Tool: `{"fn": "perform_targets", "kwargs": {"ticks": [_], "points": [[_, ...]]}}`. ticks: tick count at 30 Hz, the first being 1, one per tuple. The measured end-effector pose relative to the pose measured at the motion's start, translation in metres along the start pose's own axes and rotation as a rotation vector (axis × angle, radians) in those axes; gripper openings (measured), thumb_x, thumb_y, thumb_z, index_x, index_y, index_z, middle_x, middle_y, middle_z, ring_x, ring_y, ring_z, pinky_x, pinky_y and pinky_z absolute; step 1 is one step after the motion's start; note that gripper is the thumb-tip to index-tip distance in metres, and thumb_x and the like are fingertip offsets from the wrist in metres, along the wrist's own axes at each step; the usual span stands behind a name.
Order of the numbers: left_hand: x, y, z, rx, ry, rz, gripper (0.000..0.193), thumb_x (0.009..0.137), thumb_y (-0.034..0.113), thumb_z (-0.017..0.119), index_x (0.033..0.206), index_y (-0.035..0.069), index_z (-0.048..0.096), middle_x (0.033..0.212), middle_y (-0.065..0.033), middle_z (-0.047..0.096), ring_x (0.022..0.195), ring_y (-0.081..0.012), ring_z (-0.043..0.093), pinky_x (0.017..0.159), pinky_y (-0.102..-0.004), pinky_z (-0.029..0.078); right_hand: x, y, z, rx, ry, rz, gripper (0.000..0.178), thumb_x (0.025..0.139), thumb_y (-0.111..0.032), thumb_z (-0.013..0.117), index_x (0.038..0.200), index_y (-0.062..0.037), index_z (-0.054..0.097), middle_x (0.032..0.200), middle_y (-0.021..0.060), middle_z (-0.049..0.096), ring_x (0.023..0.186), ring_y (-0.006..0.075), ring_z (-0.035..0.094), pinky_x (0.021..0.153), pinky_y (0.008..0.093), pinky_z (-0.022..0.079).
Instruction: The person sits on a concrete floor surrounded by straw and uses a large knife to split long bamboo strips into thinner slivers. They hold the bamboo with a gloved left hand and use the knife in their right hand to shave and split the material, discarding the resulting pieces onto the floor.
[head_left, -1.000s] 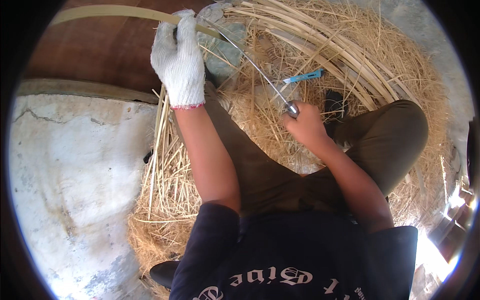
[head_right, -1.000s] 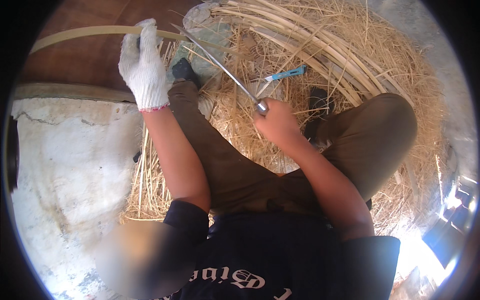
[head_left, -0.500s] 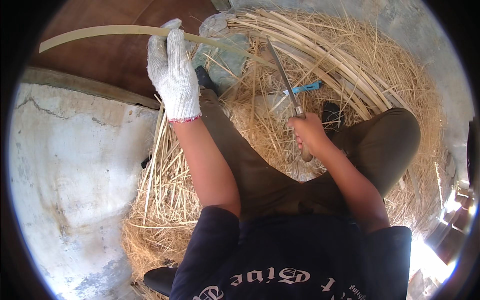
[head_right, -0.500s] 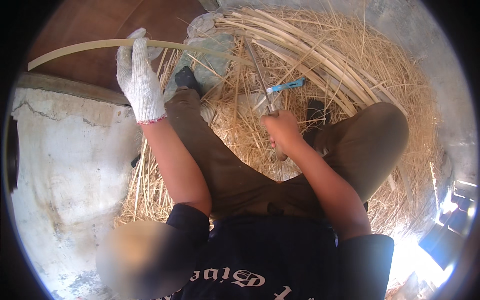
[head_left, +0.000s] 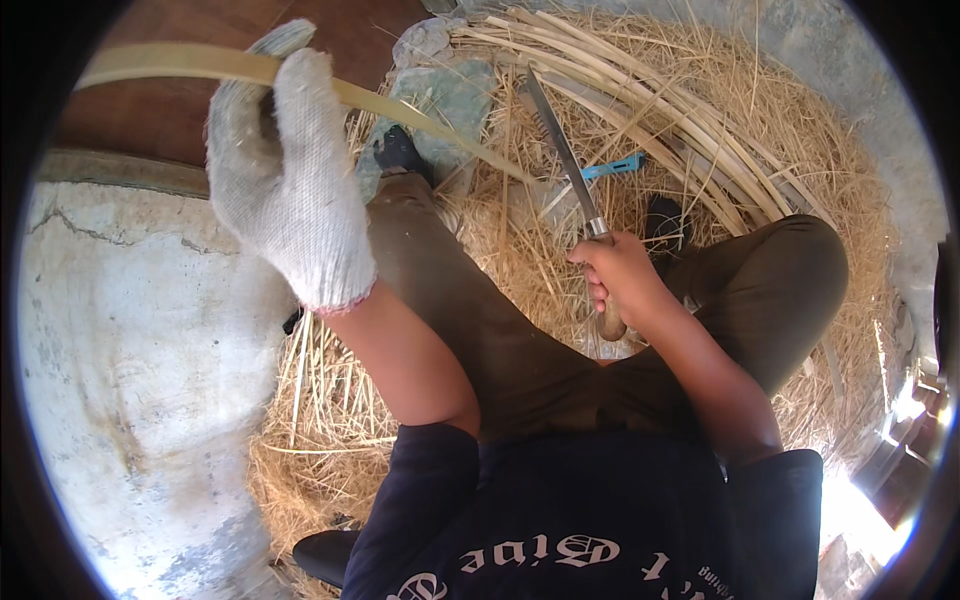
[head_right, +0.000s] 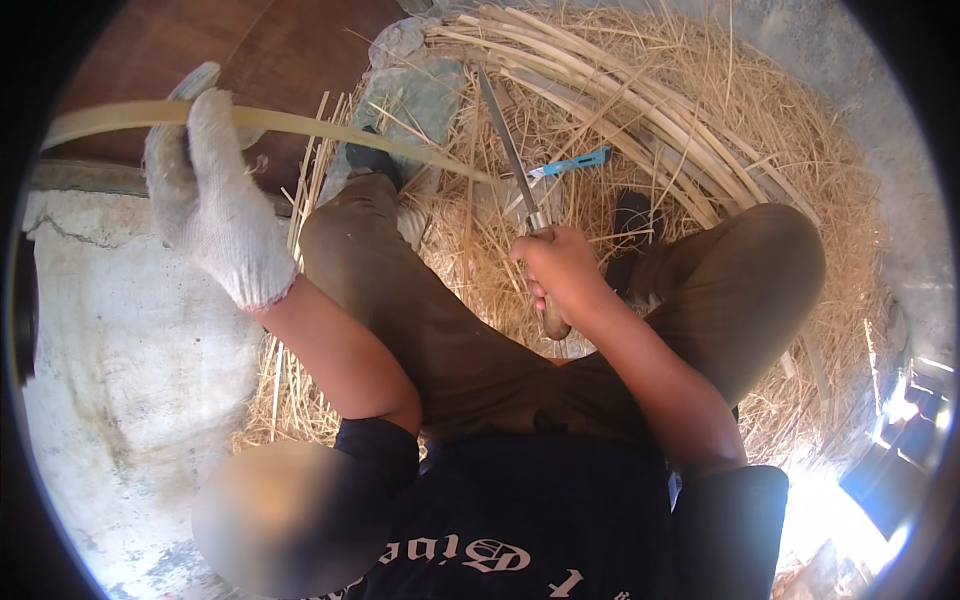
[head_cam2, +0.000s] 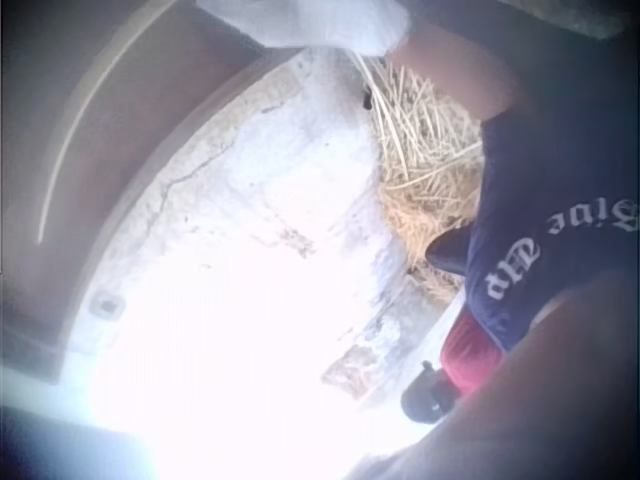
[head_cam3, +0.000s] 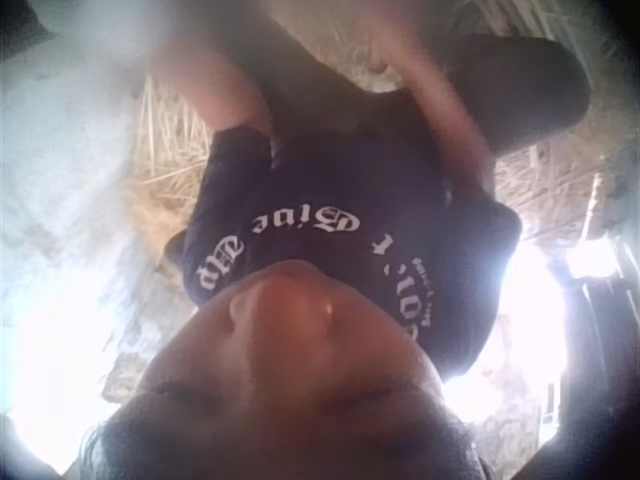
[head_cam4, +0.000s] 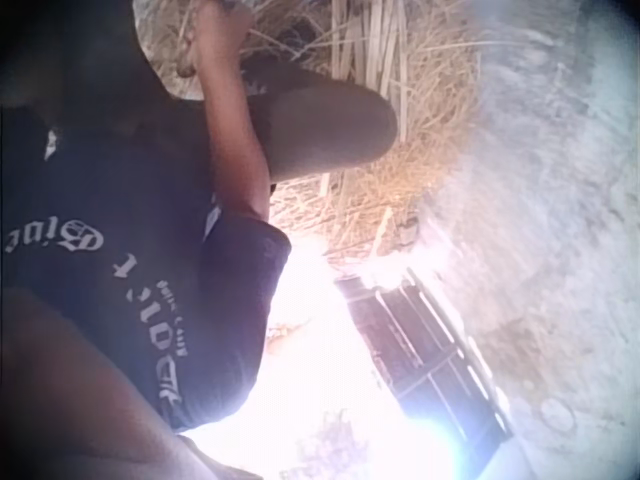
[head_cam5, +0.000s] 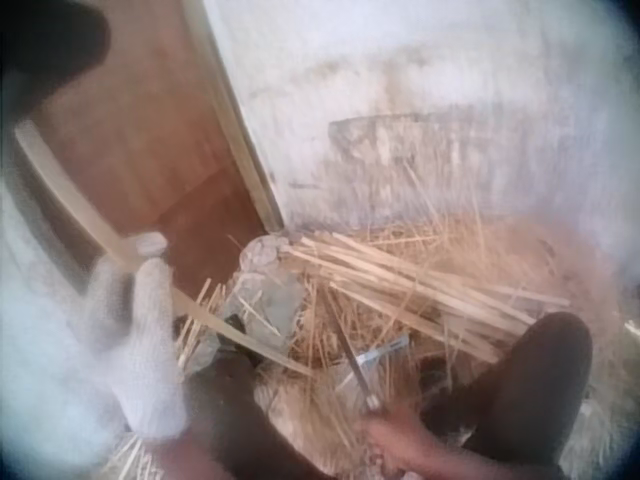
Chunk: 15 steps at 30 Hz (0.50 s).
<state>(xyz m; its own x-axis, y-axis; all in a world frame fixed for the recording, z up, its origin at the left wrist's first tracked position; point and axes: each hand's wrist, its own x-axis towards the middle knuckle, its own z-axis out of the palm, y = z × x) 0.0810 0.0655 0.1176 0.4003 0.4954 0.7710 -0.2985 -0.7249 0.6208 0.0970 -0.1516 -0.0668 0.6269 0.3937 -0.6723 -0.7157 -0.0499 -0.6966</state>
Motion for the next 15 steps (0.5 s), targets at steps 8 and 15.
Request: {"fn": "perform_targets", "kwargs": {"ticks": [8,15], "points": [[-0.004,-0.007,0.008,-0.128,-0.153,-0.177,0.026,0.095,0.009,0.074,0.117,-0.003,0.069,0.107,-0.0105,0.070,0.085,-0.0143,0.069,0.066,-0.0270,0.062,-0.010,-0.006,0.003,-0.075,-0.021,-0.015,0.025,0.086,-0.012,0.069,0.071,-0.0050,0.050,0.059,0.0027,0.048,0.043,0.0140,0.045,0.039,0.0347,0.038],[0.000,-0.022,-0.011,-0.294,-0.200,-0.346,0.027,0.087,0.013,0.084,0.108,0.000,0.072,0.092,-0.0041,0.068,0.076,-0.0084,0.062,0.067,-0.0228,0.053,-0.011,-0.004,0.001,-0.045,-0.041,-0.004,0.023,0.086,-0.013,0.068,0.073,-0.0048,0.051,0.058,0.0023,0.048,0.043,0.0132,0.046,0.039,0.0339,0.038]]}}
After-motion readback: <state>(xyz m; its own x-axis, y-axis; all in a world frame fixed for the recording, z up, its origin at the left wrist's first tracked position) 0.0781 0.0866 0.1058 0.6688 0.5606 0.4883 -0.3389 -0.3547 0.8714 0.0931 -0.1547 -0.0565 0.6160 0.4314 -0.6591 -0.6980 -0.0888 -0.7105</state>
